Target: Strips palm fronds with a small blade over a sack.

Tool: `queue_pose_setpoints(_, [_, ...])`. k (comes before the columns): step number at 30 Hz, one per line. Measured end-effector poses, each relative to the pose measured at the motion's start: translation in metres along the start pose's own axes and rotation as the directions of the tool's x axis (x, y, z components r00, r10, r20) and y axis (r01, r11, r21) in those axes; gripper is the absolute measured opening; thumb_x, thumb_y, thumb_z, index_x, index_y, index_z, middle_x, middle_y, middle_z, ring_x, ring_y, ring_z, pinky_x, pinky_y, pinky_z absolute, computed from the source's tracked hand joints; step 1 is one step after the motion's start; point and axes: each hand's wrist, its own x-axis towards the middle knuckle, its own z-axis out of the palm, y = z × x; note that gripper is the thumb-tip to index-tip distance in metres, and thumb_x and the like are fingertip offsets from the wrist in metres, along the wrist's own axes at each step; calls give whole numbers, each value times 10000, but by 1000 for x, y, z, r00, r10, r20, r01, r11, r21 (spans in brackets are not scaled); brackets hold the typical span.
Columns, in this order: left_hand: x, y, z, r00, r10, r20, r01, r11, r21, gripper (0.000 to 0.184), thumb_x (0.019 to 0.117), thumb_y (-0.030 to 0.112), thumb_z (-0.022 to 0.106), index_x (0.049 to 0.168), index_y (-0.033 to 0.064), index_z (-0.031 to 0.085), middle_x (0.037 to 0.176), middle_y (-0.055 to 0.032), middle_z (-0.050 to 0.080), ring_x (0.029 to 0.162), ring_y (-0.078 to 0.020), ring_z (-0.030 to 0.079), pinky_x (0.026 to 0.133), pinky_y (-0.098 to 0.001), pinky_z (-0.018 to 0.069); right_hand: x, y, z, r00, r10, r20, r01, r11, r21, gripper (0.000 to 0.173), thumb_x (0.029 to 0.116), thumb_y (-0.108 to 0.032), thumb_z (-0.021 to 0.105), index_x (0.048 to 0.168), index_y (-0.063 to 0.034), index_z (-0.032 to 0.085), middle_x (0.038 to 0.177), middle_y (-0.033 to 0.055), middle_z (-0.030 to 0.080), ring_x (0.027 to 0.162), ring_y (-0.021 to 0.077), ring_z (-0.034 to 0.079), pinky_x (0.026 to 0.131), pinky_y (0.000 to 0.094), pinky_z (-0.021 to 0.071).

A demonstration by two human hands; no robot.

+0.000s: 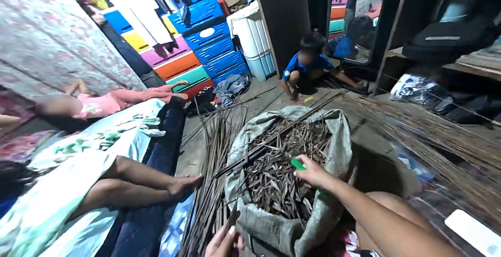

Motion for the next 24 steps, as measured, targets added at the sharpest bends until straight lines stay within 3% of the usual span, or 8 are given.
queue_pose_setpoints(3, [21,10,32,998,35,-50,-34,999,34,345,1083,81,372,1371,-21,532,699,7,630,411,10,402,372,-151,323,-4,-2,6,1000,-25,11,26,986,-162,475,1023,-204,613,1430,-12,460,1188,273,642,1057,404,660,927,575,521])
queue_pose_setpoints(5, [32,10,51,997,53,-57,-50,997,52,330,1087,84,379,1359,-26,530,690,3,634,388,16,375,354,-148,310,-5,0,10,995,-82,49,89,980,-179,453,1060,-253,566,1419,2,464,1174,280,647,1060,413,657,938,580,510])
queue_pose_setpoints(7, [40,5,69,995,62,-75,-57,996,66,328,1083,86,416,1356,-26,558,690,-13,640,388,8,358,355,-159,288,-3,7,17,980,-176,90,183,980,-73,429,1083,-305,528,1402,-19,495,1012,219,659,833,322,656,772,501,546])
queue_pose_setpoints(10, [46,-9,91,996,61,-60,-53,990,132,339,1078,82,444,1370,-46,557,702,-30,649,416,-16,407,379,-183,320,-10,4,32,956,-191,222,82,904,421,356,1125,-327,413,1372,-77,469,736,-18,500,522,57,480,486,206,434])
queue_pose_setpoints(13, [44,-24,107,1000,13,18,-16,980,201,351,1077,95,458,1386,-46,550,754,-47,677,447,-40,472,416,-208,393,-18,-2,40,957,-107,270,-103,744,660,320,1125,-340,422,1336,-114,504,687,-51,466,473,35,415,441,183,389])
queue_pose_setpoints(15, [40,-35,113,997,-13,72,-5,972,237,384,1070,104,484,1423,-42,520,778,-45,676,466,-52,497,440,-225,435,-17,-2,43,967,-41,250,-146,716,683,171,1119,-249,456,1191,-100,501,664,-54,433,465,33,383,438,178,366])
queue_pose_setpoints(20, [37,-52,121,992,-5,128,-41,934,354,517,1041,143,546,1528,5,438,802,-46,697,541,-70,557,517,-262,483,-5,1,42,993,1,121,-77,775,627,109,1109,-163,468,1160,-67,461,687,-41,394,477,41,368,443,187,358])
queue_pose_setpoints(24, [41,-58,120,996,83,28,-85,842,533,440,1096,204,444,1492,22,510,752,-68,677,560,-131,548,579,-344,485,1,5,38,986,-142,91,125,978,167,350,1118,-309,463,1307,-30,557,822,64,527,632,142,508,609,310,470])
